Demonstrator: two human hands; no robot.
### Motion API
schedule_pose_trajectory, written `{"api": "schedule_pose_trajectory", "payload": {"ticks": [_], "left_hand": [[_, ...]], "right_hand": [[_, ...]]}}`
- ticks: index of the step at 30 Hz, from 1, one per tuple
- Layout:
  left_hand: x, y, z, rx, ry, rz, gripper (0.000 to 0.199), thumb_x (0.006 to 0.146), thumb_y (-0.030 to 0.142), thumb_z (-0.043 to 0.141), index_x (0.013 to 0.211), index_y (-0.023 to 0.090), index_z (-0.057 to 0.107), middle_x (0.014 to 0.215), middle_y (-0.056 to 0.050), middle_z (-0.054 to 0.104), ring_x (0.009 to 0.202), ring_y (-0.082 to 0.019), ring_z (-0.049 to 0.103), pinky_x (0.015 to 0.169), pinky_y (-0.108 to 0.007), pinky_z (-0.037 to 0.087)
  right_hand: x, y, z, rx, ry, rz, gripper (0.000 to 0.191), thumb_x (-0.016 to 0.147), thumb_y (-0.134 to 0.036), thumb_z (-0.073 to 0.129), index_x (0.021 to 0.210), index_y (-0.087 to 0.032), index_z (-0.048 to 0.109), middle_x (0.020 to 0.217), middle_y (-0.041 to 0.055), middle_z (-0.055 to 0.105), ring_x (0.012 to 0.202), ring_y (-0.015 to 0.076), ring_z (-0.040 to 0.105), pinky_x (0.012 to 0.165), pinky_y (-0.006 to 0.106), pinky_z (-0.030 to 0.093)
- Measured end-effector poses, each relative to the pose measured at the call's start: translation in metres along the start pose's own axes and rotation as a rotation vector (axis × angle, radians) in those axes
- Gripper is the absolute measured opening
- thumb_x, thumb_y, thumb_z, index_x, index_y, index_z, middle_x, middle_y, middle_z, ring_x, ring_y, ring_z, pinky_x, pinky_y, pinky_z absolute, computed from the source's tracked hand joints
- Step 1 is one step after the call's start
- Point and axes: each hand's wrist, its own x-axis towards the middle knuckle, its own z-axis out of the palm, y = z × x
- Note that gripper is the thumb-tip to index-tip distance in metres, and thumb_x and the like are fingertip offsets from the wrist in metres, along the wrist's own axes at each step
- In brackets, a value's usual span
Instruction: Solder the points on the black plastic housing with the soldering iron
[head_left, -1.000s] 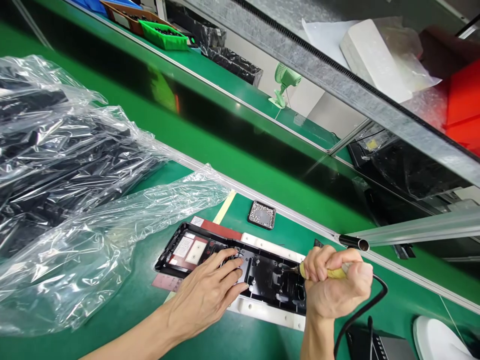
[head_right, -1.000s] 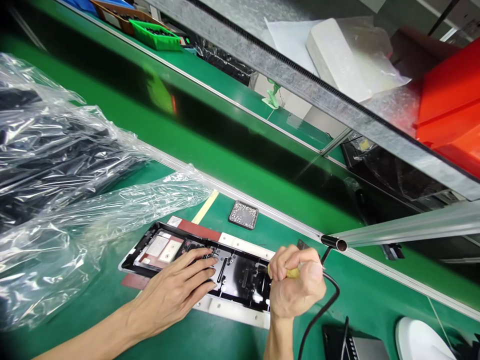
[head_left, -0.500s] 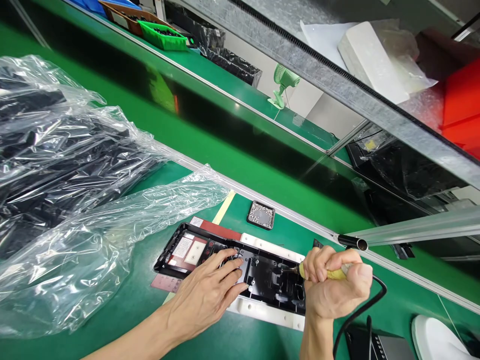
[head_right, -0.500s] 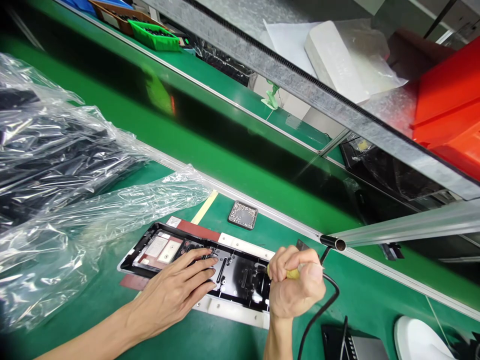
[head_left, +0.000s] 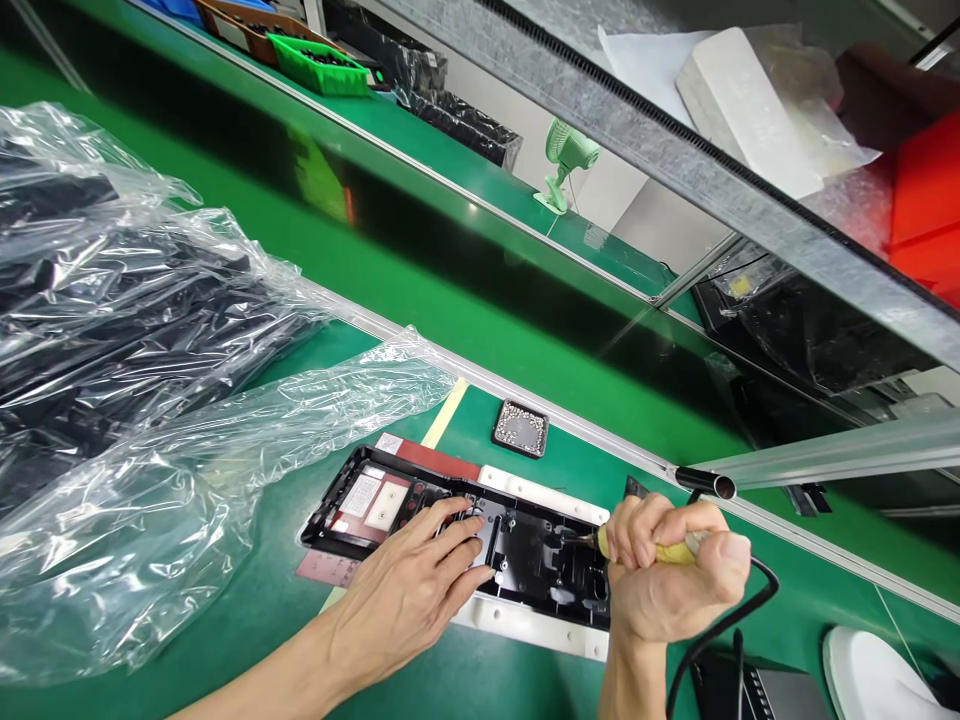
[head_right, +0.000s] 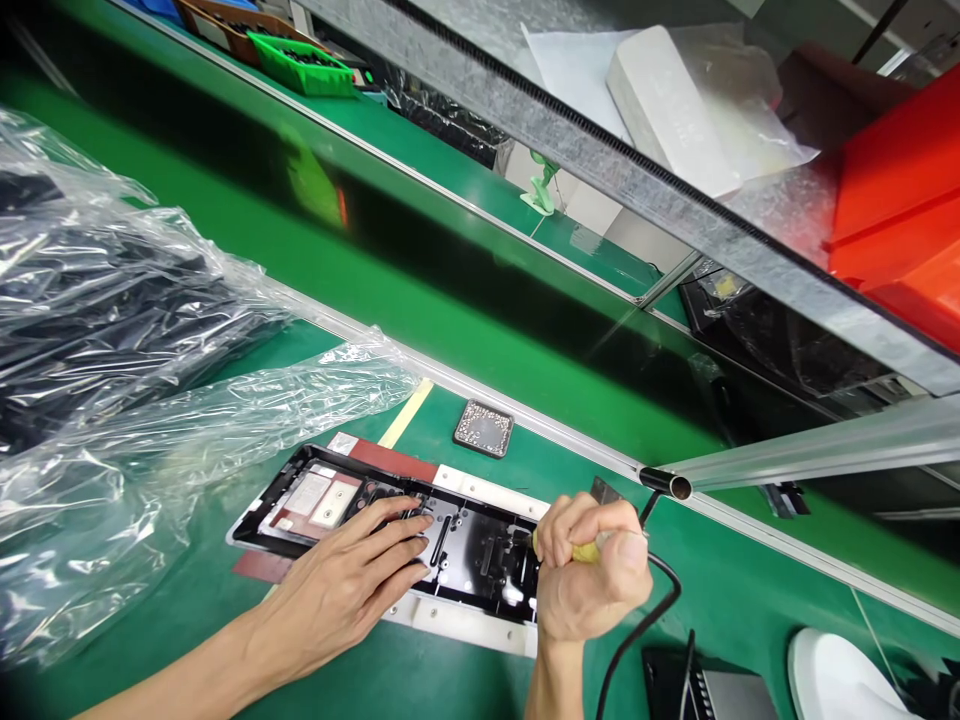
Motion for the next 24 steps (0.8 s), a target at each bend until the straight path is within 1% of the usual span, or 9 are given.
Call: {"api": "schedule_pose_trajectory", "payload": {"ticks": [7, 15, 24], "left_hand": [[0.0008, 0.0003, -0.001, 0.004, -0.002, 0.009, 0.022, 0.102, 0.023, 0.052, 0.108, 0.012, 0.071, 0.115, -0.01, 0.07, 0.124, -0.03, 0.056, 0.101, -0.048, 0.057], [0.0009, 0.0005, -0.0008, -0.014, -0.002, -0.001, 0.024, 0.103, 0.024, 0.051, 0.109, 0.012, 0.071, 0.115, -0.009, 0.07, 0.123, -0.03, 0.057, 0.101, -0.048, 0.057], [0.0002, 0.0002, 0.0004, -0.033, 0.012, -0.008, 0.023, 0.103, 0.023, 0.052, 0.107, 0.011, 0.071, 0.114, -0.009, 0.07, 0.124, -0.03, 0.056, 0.101, -0.048, 0.057]], "right_hand": [[-0.0009, -0.0001, 0.0033, -0.005, -0.008, 0.002, 0.033, 0.088, -0.033, 0.047, 0.058, -0.019, 0.049, 0.039, -0.0052, 0.039, 0.032, 0.0082, 0.031, 0.031, 0.019, 0.03], [-0.0001, -0.0003, 0.0037, -0.008, -0.034, -0.008, 0.031, 0.087, -0.031, 0.046, 0.059, -0.019, 0.051, 0.039, -0.0047, 0.039, 0.032, 0.0088, 0.031, 0.031, 0.02, 0.03], [-0.0005, 0.0004, 0.0029, 0.002, -0.044, -0.005, 0.032, 0.088, -0.034, 0.048, 0.06, -0.019, 0.051, 0.039, -0.0049, 0.04, 0.032, 0.0085, 0.032, 0.031, 0.019, 0.03]]}}
